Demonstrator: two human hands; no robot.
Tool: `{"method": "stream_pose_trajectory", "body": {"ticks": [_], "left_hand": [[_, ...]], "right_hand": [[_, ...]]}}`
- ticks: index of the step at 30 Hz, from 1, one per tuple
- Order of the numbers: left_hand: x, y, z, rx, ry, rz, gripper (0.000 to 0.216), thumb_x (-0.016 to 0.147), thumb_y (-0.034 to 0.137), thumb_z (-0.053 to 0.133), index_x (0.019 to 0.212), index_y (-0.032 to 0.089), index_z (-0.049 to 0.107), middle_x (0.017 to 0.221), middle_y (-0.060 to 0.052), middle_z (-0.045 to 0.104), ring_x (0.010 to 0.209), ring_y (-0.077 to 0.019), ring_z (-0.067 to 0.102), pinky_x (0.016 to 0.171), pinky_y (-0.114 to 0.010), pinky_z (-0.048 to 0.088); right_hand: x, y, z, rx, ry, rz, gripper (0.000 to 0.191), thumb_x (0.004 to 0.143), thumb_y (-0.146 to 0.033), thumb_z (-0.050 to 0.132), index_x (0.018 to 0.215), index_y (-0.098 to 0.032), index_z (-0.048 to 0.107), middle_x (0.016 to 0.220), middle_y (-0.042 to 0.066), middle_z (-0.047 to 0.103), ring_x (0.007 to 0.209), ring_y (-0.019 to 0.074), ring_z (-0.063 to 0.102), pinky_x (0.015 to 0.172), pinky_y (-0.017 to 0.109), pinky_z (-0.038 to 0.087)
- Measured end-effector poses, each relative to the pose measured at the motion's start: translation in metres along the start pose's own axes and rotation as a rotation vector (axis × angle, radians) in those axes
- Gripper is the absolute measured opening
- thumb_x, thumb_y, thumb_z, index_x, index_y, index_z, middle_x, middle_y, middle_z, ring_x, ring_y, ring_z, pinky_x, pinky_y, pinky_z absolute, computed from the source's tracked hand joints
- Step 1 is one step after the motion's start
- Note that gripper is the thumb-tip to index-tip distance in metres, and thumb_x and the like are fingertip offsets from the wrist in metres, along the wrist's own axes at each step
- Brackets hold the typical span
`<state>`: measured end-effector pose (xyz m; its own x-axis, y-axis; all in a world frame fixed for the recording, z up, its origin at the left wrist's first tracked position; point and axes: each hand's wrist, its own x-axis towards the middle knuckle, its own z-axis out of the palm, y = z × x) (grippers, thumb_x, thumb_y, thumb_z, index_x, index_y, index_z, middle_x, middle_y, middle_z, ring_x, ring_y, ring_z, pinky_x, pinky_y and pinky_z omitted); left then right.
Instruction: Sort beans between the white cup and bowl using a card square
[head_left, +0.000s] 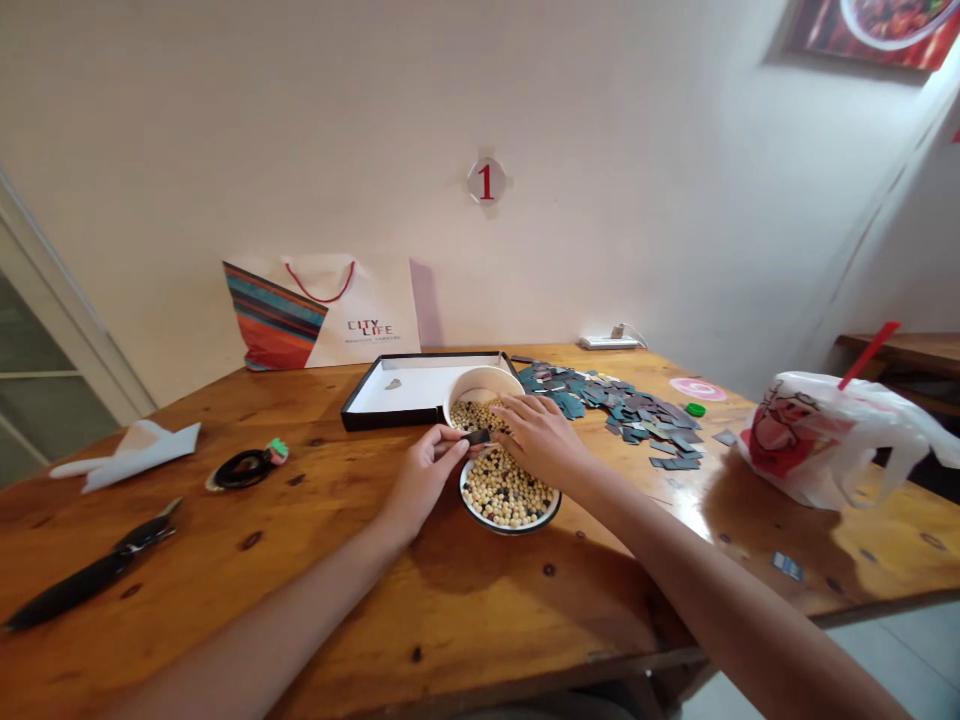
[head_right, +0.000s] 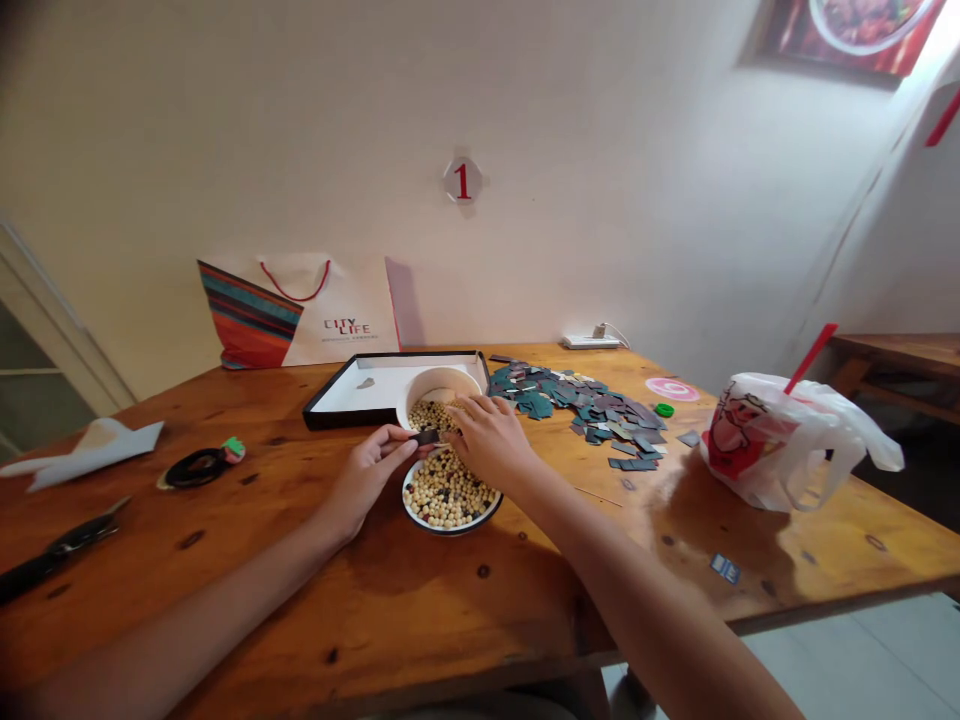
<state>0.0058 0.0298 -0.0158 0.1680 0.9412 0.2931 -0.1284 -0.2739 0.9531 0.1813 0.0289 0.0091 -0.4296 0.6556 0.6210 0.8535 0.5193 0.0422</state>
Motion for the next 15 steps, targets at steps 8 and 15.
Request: {"method": "stream_pose_trajectory", "body": {"ticks": [8, 15], "left_hand": [[0.001, -0.005, -0.001, 0.016, -0.033, 0.007, 0.016, 0.070, 0.031, 0.059, 0.078, 0.019, 0.052, 0.076, -0.001, 0.068, 0.077, -0.0169, 0.064, 0.080, -0.031, 0.043], [0.001, -0.008, -0.002, 0.039, -0.039, 0.051, 0.016, 0.071, 0.032, 0.058, 0.079, 0.018, 0.053, 0.077, -0.001, 0.068, 0.078, -0.0176, 0.064, 0.080, -0.032, 0.042]], "right_hand": [[0.007, -0.002, 0.003, 0.072, -0.191, 0.068, 0.025, 0.086, -0.028, 0.038, 0.094, -0.025, 0.062, 0.090, 0.004, 0.065, 0.091, 0.0193, 0.054, 0.079, 0.034, 0.032], [0.019, 0.005, 0.009, 0.178, -0.235, 0.205, 0.020, 0.077, -0.026, 0.050, 0.090, -0.029, 0.065, 0.084, -0.003, 0.067, 0.076, 0.0144, 0.059, 0.065, 0.023, 0.038]]}}
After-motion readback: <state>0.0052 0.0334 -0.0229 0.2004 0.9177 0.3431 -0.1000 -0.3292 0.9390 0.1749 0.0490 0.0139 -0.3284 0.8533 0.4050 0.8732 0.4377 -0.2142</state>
